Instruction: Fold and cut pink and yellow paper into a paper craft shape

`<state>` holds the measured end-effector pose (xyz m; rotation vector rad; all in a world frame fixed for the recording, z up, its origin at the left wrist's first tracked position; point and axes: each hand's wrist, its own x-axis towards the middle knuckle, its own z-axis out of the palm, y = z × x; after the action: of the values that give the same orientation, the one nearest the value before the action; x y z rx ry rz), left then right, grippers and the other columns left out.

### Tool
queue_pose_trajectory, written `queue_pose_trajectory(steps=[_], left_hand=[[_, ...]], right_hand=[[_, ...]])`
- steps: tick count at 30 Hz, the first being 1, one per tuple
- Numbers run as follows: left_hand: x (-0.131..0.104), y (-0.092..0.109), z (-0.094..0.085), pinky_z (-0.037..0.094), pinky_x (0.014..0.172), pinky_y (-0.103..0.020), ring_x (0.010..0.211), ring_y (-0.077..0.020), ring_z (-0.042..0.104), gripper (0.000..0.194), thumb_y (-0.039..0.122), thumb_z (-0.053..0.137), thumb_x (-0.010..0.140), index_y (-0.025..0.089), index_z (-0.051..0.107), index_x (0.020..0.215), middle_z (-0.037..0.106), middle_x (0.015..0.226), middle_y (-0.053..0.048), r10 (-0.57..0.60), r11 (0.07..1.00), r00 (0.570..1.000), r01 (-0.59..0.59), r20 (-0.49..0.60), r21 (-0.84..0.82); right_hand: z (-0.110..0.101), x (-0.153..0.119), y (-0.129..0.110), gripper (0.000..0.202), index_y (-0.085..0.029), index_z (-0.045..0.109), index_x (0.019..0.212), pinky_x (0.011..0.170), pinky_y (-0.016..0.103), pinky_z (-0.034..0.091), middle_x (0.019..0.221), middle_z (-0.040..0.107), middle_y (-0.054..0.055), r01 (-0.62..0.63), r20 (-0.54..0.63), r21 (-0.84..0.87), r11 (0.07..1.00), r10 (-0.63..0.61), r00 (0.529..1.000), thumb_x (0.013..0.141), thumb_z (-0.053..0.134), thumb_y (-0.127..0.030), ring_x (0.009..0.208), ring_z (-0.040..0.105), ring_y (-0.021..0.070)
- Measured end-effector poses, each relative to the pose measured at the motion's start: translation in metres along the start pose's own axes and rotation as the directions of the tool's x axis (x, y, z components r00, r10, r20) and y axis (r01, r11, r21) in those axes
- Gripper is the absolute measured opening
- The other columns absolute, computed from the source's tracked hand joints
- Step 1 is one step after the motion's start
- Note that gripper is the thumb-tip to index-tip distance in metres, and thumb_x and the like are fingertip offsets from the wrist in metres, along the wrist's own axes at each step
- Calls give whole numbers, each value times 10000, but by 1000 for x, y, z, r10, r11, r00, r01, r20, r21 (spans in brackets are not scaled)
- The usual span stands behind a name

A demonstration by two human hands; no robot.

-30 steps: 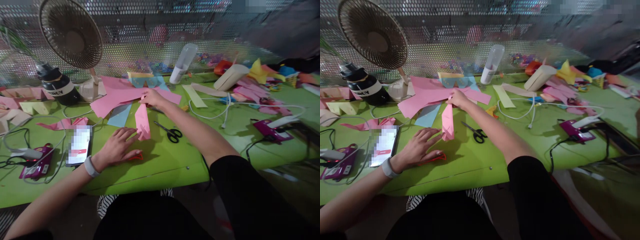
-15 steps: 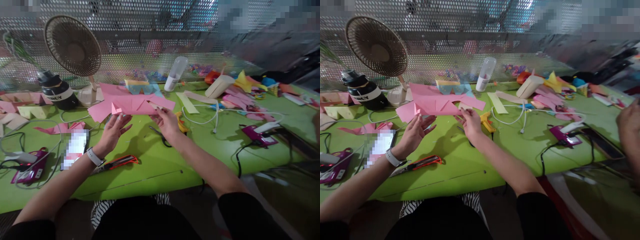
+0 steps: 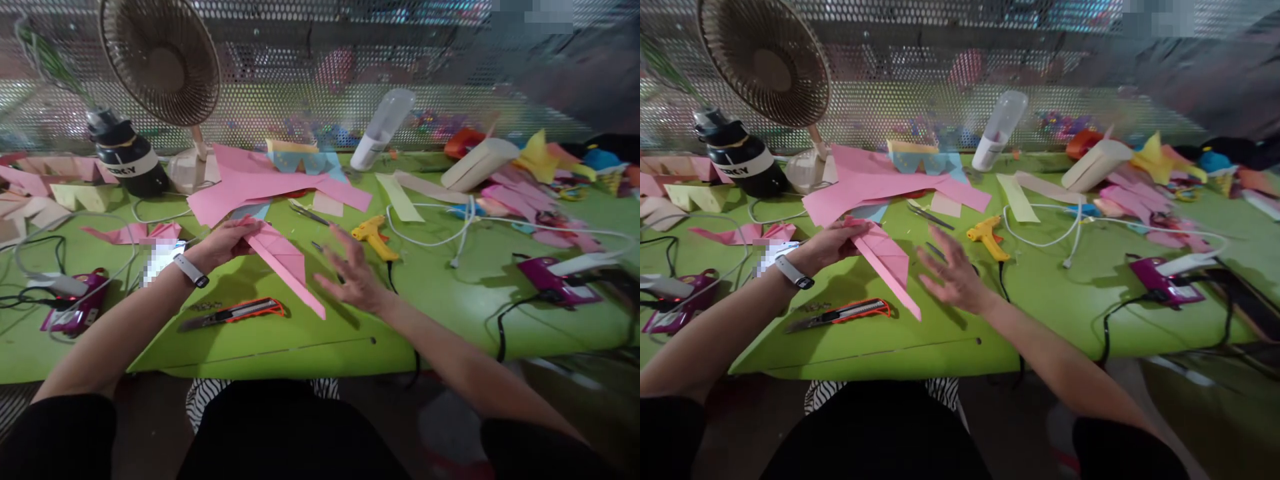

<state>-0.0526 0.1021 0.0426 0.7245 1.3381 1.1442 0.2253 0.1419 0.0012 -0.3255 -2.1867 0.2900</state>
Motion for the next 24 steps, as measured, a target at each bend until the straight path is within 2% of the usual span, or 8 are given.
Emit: queue_pose_trajectory(steps=[2,4,6,8,11,13,15,24], left_hand=[[8,-4,6,584,612,-269,607,-119,642,192,260,775,768,134,720,901,693,741,-50,-43,997,998,40,39,66],[17,-6,12,594,675,-325,687,-160,674,235,262,777,755,116,719,929,711,811,-83,-55,990,997,47,58,135],[22,-7,13,581,805,-377,879,-219,694,373,263,805,716,127,699,1047,721,966,-108,-21,982,999,11,48,189],[22,-7,10,500,989,-431,1172,-288,609,633,285,832,673,162,613,1254,661,1233,-133,164,926,986,-163,26,340],[12,-10,4,252,1186,-509,1459,-352,297,908,419,813,689,164,417,1466,394,1547,-177,519,514,836,-473,179,716],[3,-15,4,176,1212,-518,1496,-352,212,918,521,733,767,127,352,1504,310,1589,-203,514,275,789,-524,338,806],[-5,-21,7,169,1219,-508,1503,-329,206,866,578,641,836,133,333,1513,319,1589,-190,441,179,782,-557,440,811],[-14,-49,5,278,1204,-478,1470,-293,307,626,419,414,994,106,308,1526,313,1585,-194,302,219,752,-653,586,725]], right_hand=[[3,7,-4,603,-351,493,1401,1163,520,381,1543,414,29,288,141,-120,950,-270,952,866,671,-139,1467,306,240],[8,12,-9,544,-297,528,1386,1159,469,398,1512,469,44,440,253,-129,889,-400,881,889,625,-98,1461,317,211],[13,11,-9,474,-240,568,1353,1118,441,444,1436,558,76,465,300,-108,879,-417,858,908,586,-78,1409,407,200],[18,6,-5,404,-234,619,1291,1050,438,499,1352,631,85,395,305,-89,914,-352,885,920,566,-83,1313,524,197],[26,-5,1,308,-280,697,1154,926,437,563,1224,710,57,254,339,-89,963,-211,917,927,559,-124,1130,656,201],[29,-9,2,275,-276,722,1093,851,435,577,1158,737,67,202,370,-104,974,-151,917,922,559,-135,1049,690,219],[30,-10,0,253,-251,730,1073,807,429,573,1118,749,91,186,394,-101,977,-132,910,917,562,-145,1012,698,235],[28,-9,-1,225,-216,725,1097,855,432,575,1147,734,119,204,412,-28,978,-175,894,922,585,-217,1043,679,242]])
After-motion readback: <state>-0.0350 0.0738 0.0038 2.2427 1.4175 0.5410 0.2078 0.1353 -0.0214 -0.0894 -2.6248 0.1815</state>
